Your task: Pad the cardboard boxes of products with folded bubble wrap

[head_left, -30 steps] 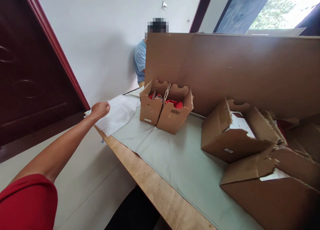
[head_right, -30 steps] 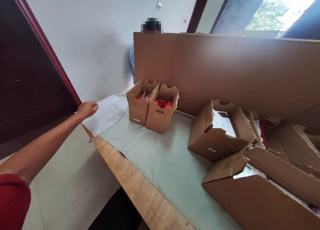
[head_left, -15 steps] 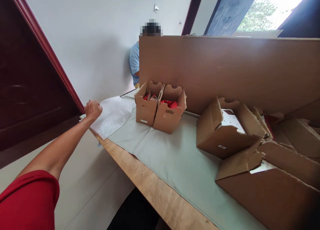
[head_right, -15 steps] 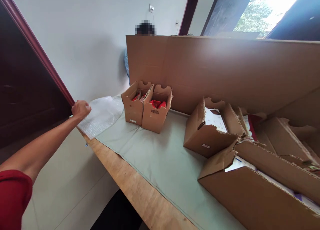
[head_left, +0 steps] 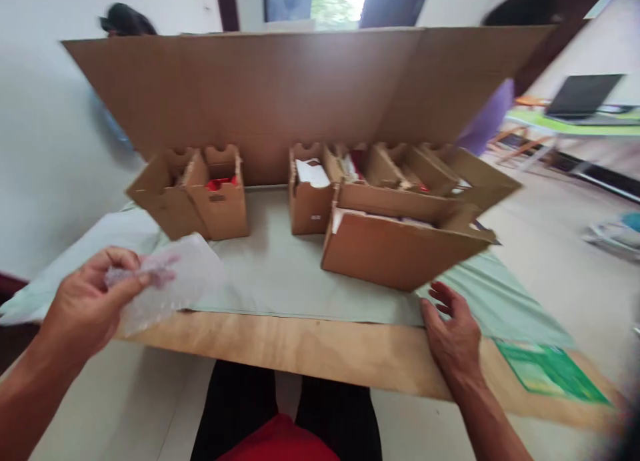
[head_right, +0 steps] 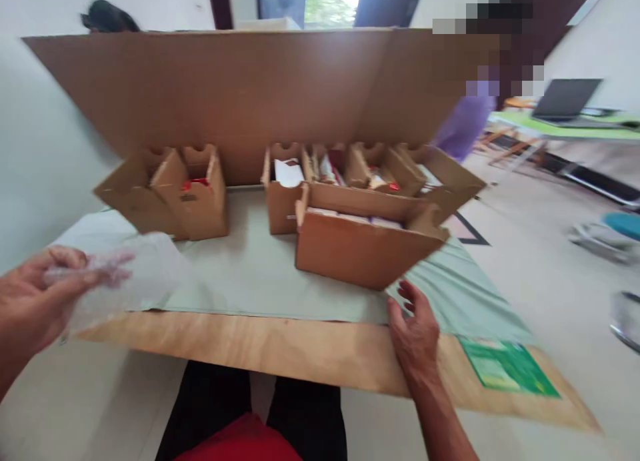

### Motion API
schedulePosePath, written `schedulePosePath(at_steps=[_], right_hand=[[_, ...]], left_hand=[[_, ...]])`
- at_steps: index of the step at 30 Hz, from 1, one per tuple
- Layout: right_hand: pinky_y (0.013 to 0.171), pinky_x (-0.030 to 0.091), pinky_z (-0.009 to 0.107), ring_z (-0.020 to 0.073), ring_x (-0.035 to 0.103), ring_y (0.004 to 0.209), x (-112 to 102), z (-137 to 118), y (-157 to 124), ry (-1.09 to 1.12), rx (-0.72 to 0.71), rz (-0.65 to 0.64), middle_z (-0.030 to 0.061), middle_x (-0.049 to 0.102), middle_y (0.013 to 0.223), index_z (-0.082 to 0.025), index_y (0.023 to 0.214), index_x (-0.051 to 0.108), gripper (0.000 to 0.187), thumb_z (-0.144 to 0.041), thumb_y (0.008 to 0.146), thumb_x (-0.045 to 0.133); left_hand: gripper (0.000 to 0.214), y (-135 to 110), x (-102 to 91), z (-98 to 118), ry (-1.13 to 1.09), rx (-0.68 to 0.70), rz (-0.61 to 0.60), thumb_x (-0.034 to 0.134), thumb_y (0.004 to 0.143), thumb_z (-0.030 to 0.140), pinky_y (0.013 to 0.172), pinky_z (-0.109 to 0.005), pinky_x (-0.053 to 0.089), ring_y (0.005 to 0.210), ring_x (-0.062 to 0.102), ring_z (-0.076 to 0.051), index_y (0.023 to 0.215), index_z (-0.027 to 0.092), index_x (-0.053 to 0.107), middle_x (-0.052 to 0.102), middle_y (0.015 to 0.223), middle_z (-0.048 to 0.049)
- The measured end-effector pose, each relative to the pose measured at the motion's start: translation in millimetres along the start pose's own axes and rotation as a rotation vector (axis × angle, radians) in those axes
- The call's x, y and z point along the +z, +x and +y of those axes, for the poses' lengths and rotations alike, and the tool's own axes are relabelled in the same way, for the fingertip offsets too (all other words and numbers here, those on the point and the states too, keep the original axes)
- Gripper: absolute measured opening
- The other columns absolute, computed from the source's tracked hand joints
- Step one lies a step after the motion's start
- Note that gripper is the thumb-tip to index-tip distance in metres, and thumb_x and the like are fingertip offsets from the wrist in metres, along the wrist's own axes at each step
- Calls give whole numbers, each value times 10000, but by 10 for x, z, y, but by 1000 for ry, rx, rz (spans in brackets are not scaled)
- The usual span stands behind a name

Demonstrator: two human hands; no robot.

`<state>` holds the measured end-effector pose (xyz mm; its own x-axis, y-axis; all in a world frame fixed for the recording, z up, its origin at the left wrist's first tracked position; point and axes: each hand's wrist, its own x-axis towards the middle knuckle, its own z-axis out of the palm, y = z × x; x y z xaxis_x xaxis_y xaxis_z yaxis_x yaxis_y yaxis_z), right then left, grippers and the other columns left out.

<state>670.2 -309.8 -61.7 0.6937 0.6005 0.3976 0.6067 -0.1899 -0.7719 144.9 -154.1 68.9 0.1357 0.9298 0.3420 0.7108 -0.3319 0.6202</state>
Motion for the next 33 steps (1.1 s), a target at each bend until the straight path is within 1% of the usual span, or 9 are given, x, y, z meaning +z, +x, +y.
schedulePosePath(at_steps=[4, 9, 11, 13, 17, 20, 24, 29, 33], right_hand=[[893, 566, 498, 293, 722, 981, -121, -270, -546, 188, 6, -3, 131, 758, 1119, -224, 1186, 678, 353, -462, 928, 646], [1052, 529, 484, 324, 578, 1356, -69, -756, -1022, 862, 138, -642, 137, 586, 1499, -299, 1486, 525, 774, -682, 848, 736], [1044, 537, 506, 343, 626, 1292, -13, -875, -1014, 1081, 245, -779, 141, 621, 1451, -287, 1508, 503, 939, -763, 747, 777], [922, 595, 470, 319, 721, 1066, 37, -924, -920, 1111, 342, -784, 129, 735, 1224, -243, 1359, 632, 848, -736, 697, 829], [750, 594, 356, 231, 704, 824, 94, -843, -610, 795, 326, -514, 63, 761, 930, -213, 974, 736, 400, -548, 774, 821], [707, 567, 348, 208, 669, 761, 94, -697, -435, 491, 165, -390, 43, 738, 882, -206, 1088, 709, 338, -425, 832, 735], [772, 567, 382, 211, 670, 803, -38, -529, -445, 156, -53, -171, 53, 735, 977, -226, 1224, 661, 343, -331, 898, 657], [967, 546, 476, 292, 668, 1142, -82, -476, -599, 50, -362, -413, 98, 726, 1238, -241, 1231, 681, 291, -326, 954, 664], [885, 531, 498, 322, 679, 1089, 156, -442, -626, -131, -479, -522, 115, 747, 1227, -206, 1077, 748, 202, -230, 1002, 562]], left_hand=[[371, -250, 338, 628, -492, -128, -417, 638, 869, 513, 566, -424, 609, 757, 771, -301, 1232, 571, 591, 798, 986, 63], [583, -301, 531, 1280, -526, -105, -574, 688, 838, 486, 562, -372, 603, 719, 758, -274, 1405, 461, 554, 793, 952, -14], [650, -226, 676, 1355, -504, -52, -583, 704, 824, 491, 623, -363, 621, 763, 766, -269, 1448, 400, 549, 790, 953, -23], [666, -108, 856, 1334, -479, 2, -580, 720, 824, 496, 667, -350, 618, 793, 761, -257, 1456, 363, 557, 791, 941, -23], [640, 138, 1255, 1161, -426, -9, -588, 731, 820, 492, 719, -353, 589, 764, 732, -234, 1399, 253, 600, 758, 771, -23], [634, 211, 1515, 974, -277, -57, -622, 665, 825, 509, 667, -350, 551, 687, 682, -218, 1355, 167, 603, 690, 684, -12], [671, 103, 1636, 686, 76, 99, -430, 588, 870, 561, 779, -398, 562, 884, 691, -252, 1421, 182, 538, 726, 1063, -103], [402, -141, 1637, 445, 153, 549, -410, 570, 945, 475, 1064, -490, 496, 1265, 594, -330, 1271, 254, 646, 653, 1346, -124], [294, -245, 1777, 371, 150, 600, -483, 556, 960, 398, 1028, -500, 504, 1185, 626, -326, 1165, 239, 693, 693, 1259, -127]])
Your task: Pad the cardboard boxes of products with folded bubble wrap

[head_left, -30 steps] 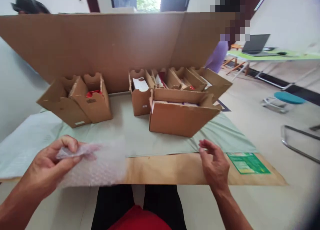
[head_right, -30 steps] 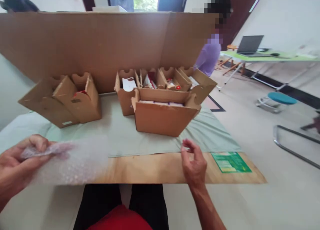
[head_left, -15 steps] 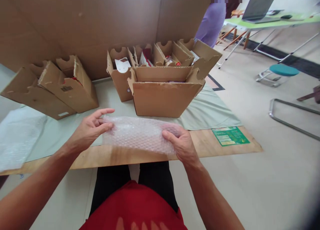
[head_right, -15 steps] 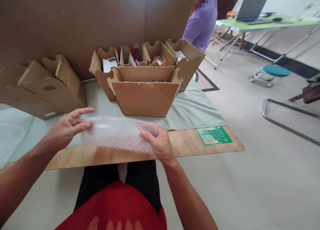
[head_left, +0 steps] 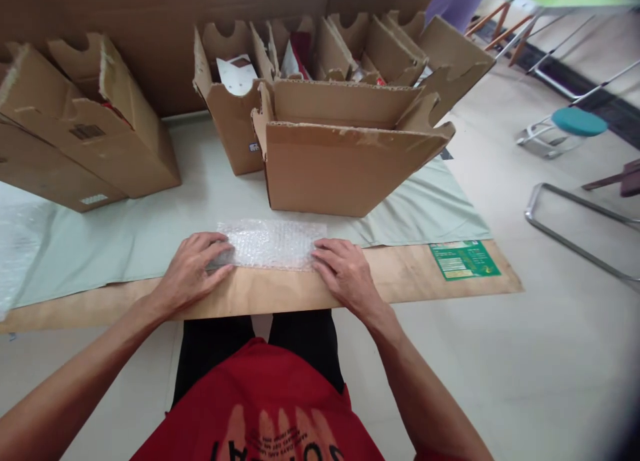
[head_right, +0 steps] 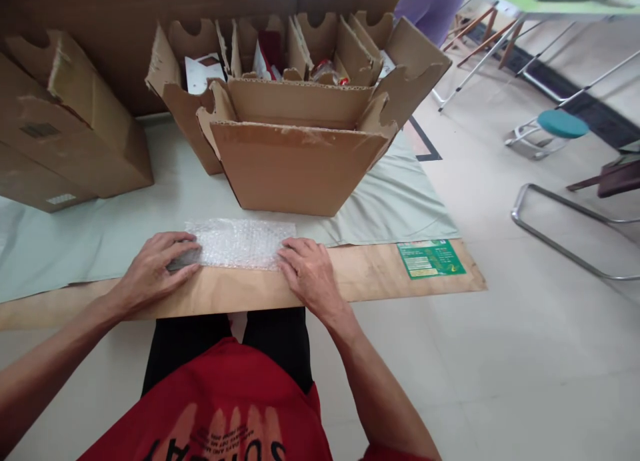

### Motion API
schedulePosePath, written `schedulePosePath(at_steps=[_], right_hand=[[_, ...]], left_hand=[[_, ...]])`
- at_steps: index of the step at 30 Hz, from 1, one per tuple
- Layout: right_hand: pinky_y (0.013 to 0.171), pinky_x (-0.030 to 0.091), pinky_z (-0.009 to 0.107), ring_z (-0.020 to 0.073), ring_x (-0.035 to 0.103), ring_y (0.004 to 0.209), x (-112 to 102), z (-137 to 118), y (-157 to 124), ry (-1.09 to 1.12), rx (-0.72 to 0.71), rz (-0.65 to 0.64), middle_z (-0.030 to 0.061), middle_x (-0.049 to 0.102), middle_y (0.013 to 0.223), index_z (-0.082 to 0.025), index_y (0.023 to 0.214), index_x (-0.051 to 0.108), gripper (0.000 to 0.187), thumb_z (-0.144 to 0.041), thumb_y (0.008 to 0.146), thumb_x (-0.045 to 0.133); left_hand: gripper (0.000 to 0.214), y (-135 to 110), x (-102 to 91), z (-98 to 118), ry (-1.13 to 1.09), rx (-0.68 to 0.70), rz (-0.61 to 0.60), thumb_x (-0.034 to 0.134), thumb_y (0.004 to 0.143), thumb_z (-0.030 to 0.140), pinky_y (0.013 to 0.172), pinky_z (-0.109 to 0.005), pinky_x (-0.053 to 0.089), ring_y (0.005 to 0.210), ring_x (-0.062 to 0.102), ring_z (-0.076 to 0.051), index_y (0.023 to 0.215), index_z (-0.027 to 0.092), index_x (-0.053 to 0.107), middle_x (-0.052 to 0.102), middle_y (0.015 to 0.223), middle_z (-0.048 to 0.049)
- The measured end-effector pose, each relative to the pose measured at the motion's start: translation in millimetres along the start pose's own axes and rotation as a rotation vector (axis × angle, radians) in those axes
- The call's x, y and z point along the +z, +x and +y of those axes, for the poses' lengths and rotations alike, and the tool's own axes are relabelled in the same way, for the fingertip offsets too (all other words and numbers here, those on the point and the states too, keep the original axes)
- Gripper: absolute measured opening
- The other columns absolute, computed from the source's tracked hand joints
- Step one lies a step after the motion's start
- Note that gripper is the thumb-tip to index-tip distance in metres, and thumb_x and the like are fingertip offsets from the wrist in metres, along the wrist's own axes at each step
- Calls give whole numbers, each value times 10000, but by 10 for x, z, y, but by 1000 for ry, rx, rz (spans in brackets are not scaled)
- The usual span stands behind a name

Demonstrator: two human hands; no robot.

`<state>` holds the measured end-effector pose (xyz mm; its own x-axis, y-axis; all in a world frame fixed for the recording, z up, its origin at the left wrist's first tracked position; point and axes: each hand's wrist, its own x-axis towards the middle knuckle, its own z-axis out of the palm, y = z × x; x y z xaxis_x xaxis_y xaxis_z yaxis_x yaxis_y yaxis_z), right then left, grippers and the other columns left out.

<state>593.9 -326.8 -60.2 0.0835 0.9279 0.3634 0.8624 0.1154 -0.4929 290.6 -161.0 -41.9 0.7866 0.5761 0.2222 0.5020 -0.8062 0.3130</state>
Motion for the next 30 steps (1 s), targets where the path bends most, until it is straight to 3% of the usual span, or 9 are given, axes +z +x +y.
schedulePosePath(at_steps=[3, 9, 12, 15, 21, 27, 30], right_hand=[[841, 505, 461, 295, 694, 1019, 50, 28, 67, -62, 19, -4, 84, 781, 1126, -219, 958, 760, 254, -180, 1019, 517], [885, 478, 461, 317, 653, 1120, -28, -7, 97, -160, -63, -116, 101, 732, 1267, -226, 1131, 746, 192, -239, 996, 609], [862, 474, 447, 299, 664, 1060, 11, -8, 136, -172, -43, -85, 81, 761, 1181, -237, 1008, 769, 199, -197, 1007, 574], [867, 487, 451, 289, 685, 1023, -21, -7, 199, -69, -3, -64, 74, 774, 1114, -232, 955, 764, 224, -228, 1018, 549], [969, 518, 467, 259, 709, 1037, -341, -112, 280, 234, 47, -46, 54, 763, 1133, -253, 885, 731, 177, -299, 979, 589], [959, 556, 414, 220, 724, 991, -402, -173, 274, 485, 99, -112, 46, 775, 1073, -241, 848, 728, 159, -284, 950, 613], [955, 557, 409, 220, 724, 980, -378, -154, 239, 501, 136, -99, 47, 775, 1035, -238, 845, 724, 150, -279, 942, 617]], left_hand=[[361, 3, 43, 1, -3, -40, 24, 584, 942, 439, 1025, -505, 498, 1183, 619, -335, 1222, 230, 678, 678, 1254, -140], [329, -5, 6, -47, -8, -59, -13, 561, 948, 441, 1002, -499, 496, 1155, 625, -329, 1181, 269, 715, 692, 1230, -117], [306, 15, 27, -90, -17, -62, -9, 544, 952, 420, 978, -484, 506, 1126, 636, -318, 1132, 268, 740, 712, 1196, -109], [316, 35, 10, -103, -34, -58, -1, 531, 961, 418, 947, -470, 525, 1096, 653, -308, 1103, 239, 749, 716, 1168, -118], [342, 62, -160, -27, -174, -84, 31, 613, 909, 446, 1017, -457, 523, 1172, 648, -282, 1171, 251, 712, 672, 1236, -101], [253, 79, -169, 18, -304, -160, 17, 530, 930, 388, 966, -407, 554, 1096, 679, -240, 993, 262, 740, 688, 1176, -68], [353, 24, -237, 66, -308, -154, 8, 566, 894, 357, 1034, -443, 534, 1238, 629, -276, 1213, 269, 688, 658, 1317, -80]])
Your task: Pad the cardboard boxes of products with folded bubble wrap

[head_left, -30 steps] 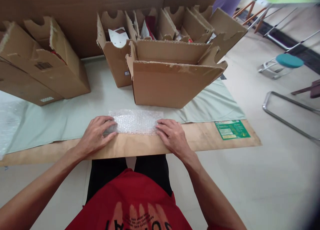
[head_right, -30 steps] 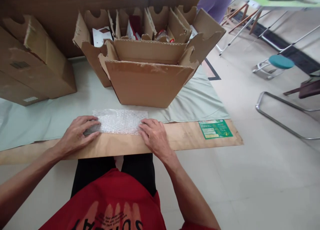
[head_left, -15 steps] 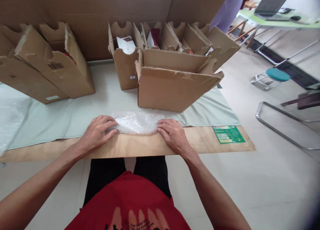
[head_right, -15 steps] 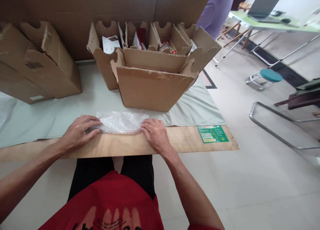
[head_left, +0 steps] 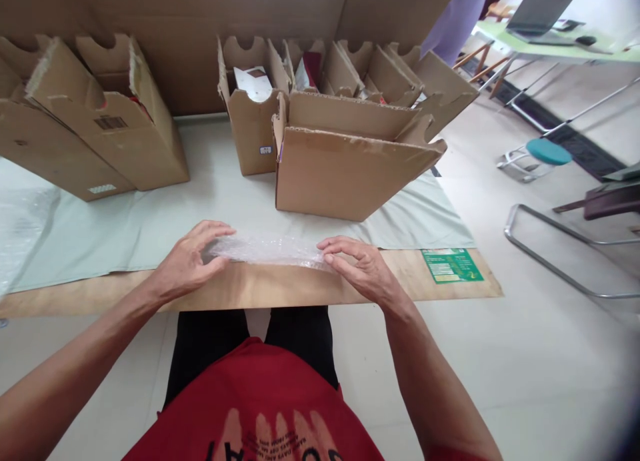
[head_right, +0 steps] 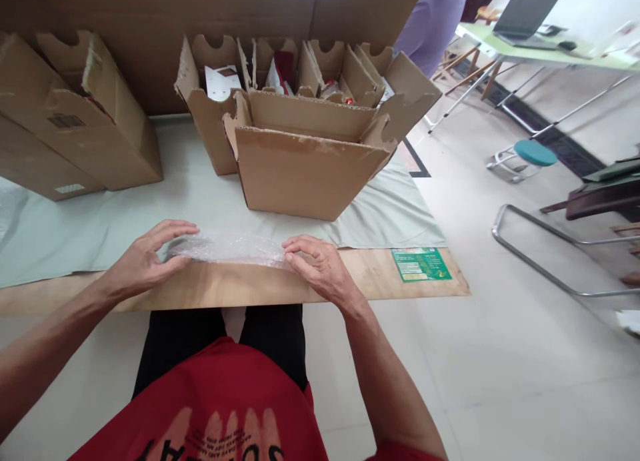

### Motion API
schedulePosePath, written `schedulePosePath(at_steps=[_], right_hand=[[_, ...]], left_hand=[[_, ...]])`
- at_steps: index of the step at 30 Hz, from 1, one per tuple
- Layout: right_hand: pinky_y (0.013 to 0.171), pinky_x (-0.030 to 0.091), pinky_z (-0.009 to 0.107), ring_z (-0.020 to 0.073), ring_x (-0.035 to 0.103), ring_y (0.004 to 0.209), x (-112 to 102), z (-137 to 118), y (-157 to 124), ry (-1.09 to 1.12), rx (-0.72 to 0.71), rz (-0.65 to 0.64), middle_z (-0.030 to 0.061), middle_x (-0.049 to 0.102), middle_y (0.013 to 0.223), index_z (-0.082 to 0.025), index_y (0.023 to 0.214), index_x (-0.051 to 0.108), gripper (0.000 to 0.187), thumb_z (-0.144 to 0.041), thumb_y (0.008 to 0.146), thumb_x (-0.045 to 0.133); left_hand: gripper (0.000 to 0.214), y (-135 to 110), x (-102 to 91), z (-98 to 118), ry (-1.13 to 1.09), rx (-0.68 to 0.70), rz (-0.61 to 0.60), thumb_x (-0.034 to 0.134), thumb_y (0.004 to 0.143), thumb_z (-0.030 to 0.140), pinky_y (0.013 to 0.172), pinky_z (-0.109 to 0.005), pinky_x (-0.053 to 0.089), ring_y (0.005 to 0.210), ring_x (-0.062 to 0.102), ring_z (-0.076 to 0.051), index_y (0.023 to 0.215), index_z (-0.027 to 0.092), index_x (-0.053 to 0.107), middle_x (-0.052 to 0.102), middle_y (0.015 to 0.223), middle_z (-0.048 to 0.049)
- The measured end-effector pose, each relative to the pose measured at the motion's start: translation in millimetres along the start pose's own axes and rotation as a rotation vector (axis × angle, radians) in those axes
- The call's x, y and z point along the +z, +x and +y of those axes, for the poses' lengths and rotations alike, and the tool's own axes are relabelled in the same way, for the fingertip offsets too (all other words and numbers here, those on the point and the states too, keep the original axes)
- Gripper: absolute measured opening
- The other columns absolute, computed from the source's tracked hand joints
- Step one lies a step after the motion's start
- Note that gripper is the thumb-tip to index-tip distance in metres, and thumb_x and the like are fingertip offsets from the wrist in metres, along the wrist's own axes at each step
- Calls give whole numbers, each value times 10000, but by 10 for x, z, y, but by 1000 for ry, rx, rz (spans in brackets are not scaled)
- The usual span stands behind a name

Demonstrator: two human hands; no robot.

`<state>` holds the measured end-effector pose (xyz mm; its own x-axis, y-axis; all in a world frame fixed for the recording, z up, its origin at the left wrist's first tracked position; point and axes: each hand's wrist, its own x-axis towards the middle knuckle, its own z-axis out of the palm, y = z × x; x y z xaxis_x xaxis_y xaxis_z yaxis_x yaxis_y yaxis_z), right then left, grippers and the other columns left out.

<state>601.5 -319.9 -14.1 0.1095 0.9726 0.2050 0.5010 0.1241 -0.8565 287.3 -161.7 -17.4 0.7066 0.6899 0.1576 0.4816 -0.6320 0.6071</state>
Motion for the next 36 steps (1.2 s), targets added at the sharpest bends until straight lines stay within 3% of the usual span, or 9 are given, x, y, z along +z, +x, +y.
schedulePosePath(at_steps=[3, 6, 11, 19, 22, 26, 30, 33, 36], right_hand=[[934, 560, 397, 220, 724, 962, 2, 17, -19, 13, 15, -8, 47, 773, 1010, -238, 855, 722, 141, -289, 942, 623], [925, 556, 384, 219, 721, 961, 14, -2, -11, 25, -16, -42, 49, 769, 1006, -235, 848, 722, 148, -287, 950, 627], [894, 553, 359, 209, 716, 950, 44, -66, 7, 29, -60, -129, 57, 763, 1013, -221, 828, 721, 175, -252, 962, 612], [933, 542, 379, 210, 717, 962, 25, -41, -33, 44, -72, -106, 52, 772, 1030, -220, 840, 714, 156, -245, 956, 613], [909, 541, 368, 206, 716, 953, 5, -10, -69, 77, -4, 36, 44, 774, 1008, -221, 866, 715, 148, -271, 964, 616], [731, 549, 312, 171, 683, 745, -42, -4, -57, 194, 99, 215, 5, 724, 781, -217, 846, 688, 153, -324, 951, 657], [669, 539, 300, 153, 641, 652, -32, 35, 113, 256, 84, 321, -21, 672, 701, -217, 890, 666, 153, -359, 945, 663], [741, 565, 347, 190, 680, 777, 34, 126, 207, 78, 49, 381, 24, 720, 862, -215, 987, 675, 166, -374, 946, 643], [935, 552, 461, 272, 672, 1101, 136, 190, 137, -246, -31, 475, 104, 712, 1190, -219, 1096, 679, 186, -336, 969, 611]], left_hand=[[485, -65, -96, 132, 1, 69, 16, 587, 899, 365, 1115, -514, 482, 1380, 529, -314, 1372, 258, 593, 587, 1457, -99], [375, -59, -104, 312, 21, 176, 11, 618, 940, 388, 1130, -543, 458, 1372, 535, -319, 1278, 229, 647, 627, 1412, -110], [223, 83, 162, 521, 160, 377, 17, 664, 948, 326, 1049, -508, 494, 1197, 661, -304, 1104, 174, 712, 726, 1235, -135], [239, 250, 415, 573, 292, 465, -8, 557, 948, 169, 913, -462, 545, 1033, 715, -294, 1106, 151, 735, 760, 1176, -143], [287, 327, 347, 571, 302, 381, -21, 494, 918, 142, 898, -451, 541, 972, 727, -287, 1034, 158, 756, 789, 1060, -122], [226, 404, 40, 659, 87, 56, -110, 550, 911, 320, 757, -342, 539, 786, 716, -217, 885, 214, 748, 784, 847, -33], [270, 473, -200, 654, -69, -137, -159, 619, 852, 474, 630, -273, 486, 708, 657, -174, 889, 236, 741, 761, 848, -4], [352, 540, -128, 427, -42, -226, -165, 624, 815, 513, 589, -277, 450, 649, 601, -167, 986, 229, 741, 726, 811, -4], [459, 578, 56, 132, -47, -271, -173, 617, 801, 521, 652, -305, 481, 694, 623, -188, 1120, 209, 725, 709, 805, -10]])
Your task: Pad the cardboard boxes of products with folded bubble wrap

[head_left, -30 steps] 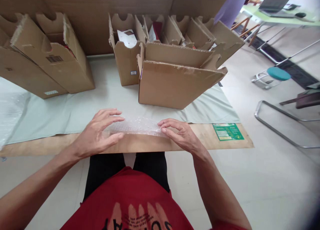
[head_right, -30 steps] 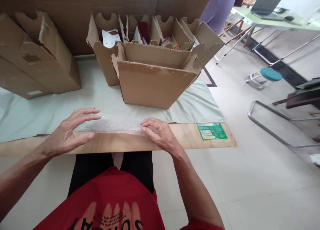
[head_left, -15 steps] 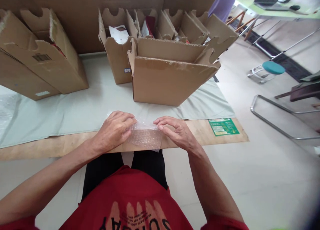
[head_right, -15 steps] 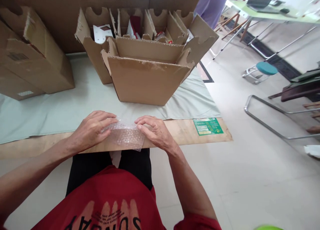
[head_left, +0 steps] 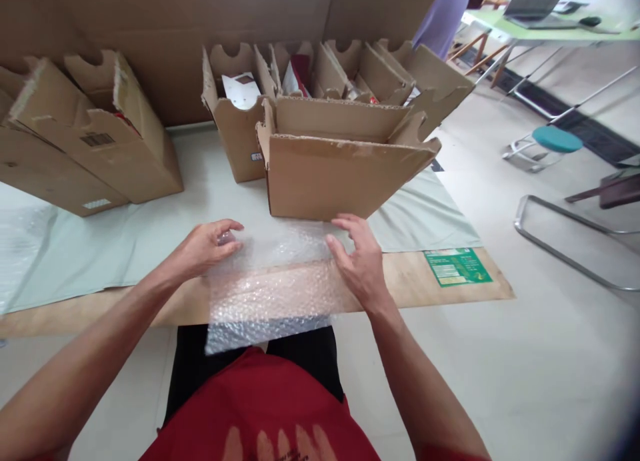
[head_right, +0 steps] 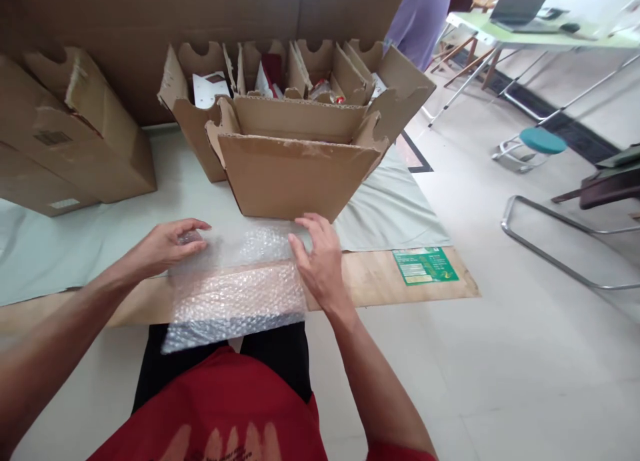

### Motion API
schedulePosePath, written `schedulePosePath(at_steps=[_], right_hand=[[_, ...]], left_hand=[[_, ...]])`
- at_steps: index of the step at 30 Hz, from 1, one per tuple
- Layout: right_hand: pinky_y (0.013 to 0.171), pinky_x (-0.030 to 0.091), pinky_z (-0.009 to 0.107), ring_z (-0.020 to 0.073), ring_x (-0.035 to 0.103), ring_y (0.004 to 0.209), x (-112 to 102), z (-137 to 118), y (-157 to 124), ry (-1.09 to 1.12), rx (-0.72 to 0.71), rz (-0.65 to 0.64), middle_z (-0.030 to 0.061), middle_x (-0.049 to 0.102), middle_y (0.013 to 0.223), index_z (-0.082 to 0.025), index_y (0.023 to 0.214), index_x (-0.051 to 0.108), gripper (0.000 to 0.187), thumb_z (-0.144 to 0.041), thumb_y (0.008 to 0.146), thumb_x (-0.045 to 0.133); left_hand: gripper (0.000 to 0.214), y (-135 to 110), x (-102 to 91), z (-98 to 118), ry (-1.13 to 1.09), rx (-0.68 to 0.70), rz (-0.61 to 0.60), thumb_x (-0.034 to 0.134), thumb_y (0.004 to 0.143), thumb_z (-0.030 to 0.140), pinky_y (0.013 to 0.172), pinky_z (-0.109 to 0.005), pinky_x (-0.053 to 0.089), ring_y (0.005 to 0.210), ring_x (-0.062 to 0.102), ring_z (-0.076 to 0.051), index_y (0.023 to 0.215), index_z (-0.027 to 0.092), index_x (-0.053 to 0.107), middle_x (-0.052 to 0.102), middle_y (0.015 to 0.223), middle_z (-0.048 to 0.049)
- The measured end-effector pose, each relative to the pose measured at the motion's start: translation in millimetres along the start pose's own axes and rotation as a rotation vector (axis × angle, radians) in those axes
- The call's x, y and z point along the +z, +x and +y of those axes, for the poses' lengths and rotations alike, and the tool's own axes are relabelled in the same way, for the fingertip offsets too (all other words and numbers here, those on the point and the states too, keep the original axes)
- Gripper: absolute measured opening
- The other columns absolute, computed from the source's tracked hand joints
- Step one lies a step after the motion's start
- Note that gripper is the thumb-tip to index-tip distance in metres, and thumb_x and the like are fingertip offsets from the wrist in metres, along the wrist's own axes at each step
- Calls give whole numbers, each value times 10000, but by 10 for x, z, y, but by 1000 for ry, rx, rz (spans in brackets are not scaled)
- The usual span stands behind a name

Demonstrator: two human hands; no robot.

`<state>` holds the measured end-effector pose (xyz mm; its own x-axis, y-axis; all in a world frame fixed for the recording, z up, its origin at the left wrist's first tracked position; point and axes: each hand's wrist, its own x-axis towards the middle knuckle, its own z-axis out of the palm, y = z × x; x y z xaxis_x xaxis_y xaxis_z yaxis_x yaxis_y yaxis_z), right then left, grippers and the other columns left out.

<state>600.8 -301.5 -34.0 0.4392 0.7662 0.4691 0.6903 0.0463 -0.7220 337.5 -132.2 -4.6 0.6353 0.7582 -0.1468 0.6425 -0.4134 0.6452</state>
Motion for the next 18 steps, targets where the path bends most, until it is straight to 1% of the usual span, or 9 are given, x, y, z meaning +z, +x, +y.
schedulePosePath(at_steps=[2, 3, 5, 7, 8, 10, 12, 15, 18], right_hand=[[1019, 514, 500, 291, 634, 1209, 35, -34, -142, -130, -113, 36, 117, 687, 1278, -223, 1140, 678, 184, -283, 996, 582], [1025, 508, 498, 292, 635, 1208, 62, -70, -218, -169, -161, 12, 118, 689, 1282, -222, 1154, 679, 189, -253, 1004, 569], [970, 525, 476, 292, 658, 1132, 148, -166, -362, -242, -226, -123, 116, 711, 1247, -212, 1152, 689, 199, -202, 995, 568], [889, 538, 461, 302, 661, 1052, 257, -263, -476, -328, -230, -280, 117, 727, 1207, -196, 1114, 706, 187, -171, 966, 594], [858, 539, 456, 303, 658, 1017, 304, -300, -520, -360, -214, -329, 116, 734, 1179, -189, 1088, 712, 172, -162, 952, 611], [823, 541, 446, 295, 653, 966, 347, -330, -574, -366, -185, -362, 107, 742, 1122, -188, 1059, 716, 151, -159, 938, 631], [833, 550, 439, 279, 662, 962, 292, -290, -581, -287, -170, -321, 99, 739, 1108, -203, 1064, 714, 156, -169, 945, 619], [897, 564, 448, 277, 682, 1057, 36, -106, -493, -154, -126, -159, 102, 728, 1155, -233, 1115, 700, 186, -215, 976, 578], [870, 581, 456, 294, 680, 1115, -280, 163, -278, -133, 4, 82, 127, 703, 1236, -241, 1213, 661, 248, -286, 980, 588]], left_hand=[[529, 58, 98, -131, -12, 9, 36, 614, 814, 509, 747, -336, 513, 784, 662, -212, 1236, 200, 688, 720, 859, -22], [552, 77, 139, -170, -5, 25, 70, 613, 824, 494, 799, -351, 521, 824, 672, -219, 1287, 198, 664, 724, 888, -27], [561, 110, 208, -205, 36, 77, 146, 605, 845, 442, 878, -375, 523, 879, 677, -226, 1349, 196, 627, 725, 943, -37], [513, 148, 264, -215, 102, 147, 196, 580, 872, 384, 896, -387, 529, 892, 673, -231, 1345, 192, 630, 720, 956, -49], [475, 168, 287, -221, 142, 183, 206, 564, 889, 356, 890, -392, 535, 889, 671, -235, 1327, 191, 640, 717, 946, -54], [409, 202, 320, -235, 229, 256, 234, 542, 918, 317, 882, -410, 544, 896, 670, -251, 1287, 188, 660, 712, 928, -68], [371, 216, 328, -240, 294, 318, 304, 543, 940, 323, 903, -450, 546, 949, 670, -280, 1262, 187, 666, 711, 974, -95], [382, 201, 300, -171, 246, 358, 409, 561, 962, 385, 960, -497, 541, 1087, 658, -312, 1285, 199, 641, 690, 1178, -138], [453, 224, 272, 16, 43, 299, 344, 571, 959, 421, 889, -453, 586, 1126, 665, -296, 1361, 212, 590, 615, 1383, -152]])
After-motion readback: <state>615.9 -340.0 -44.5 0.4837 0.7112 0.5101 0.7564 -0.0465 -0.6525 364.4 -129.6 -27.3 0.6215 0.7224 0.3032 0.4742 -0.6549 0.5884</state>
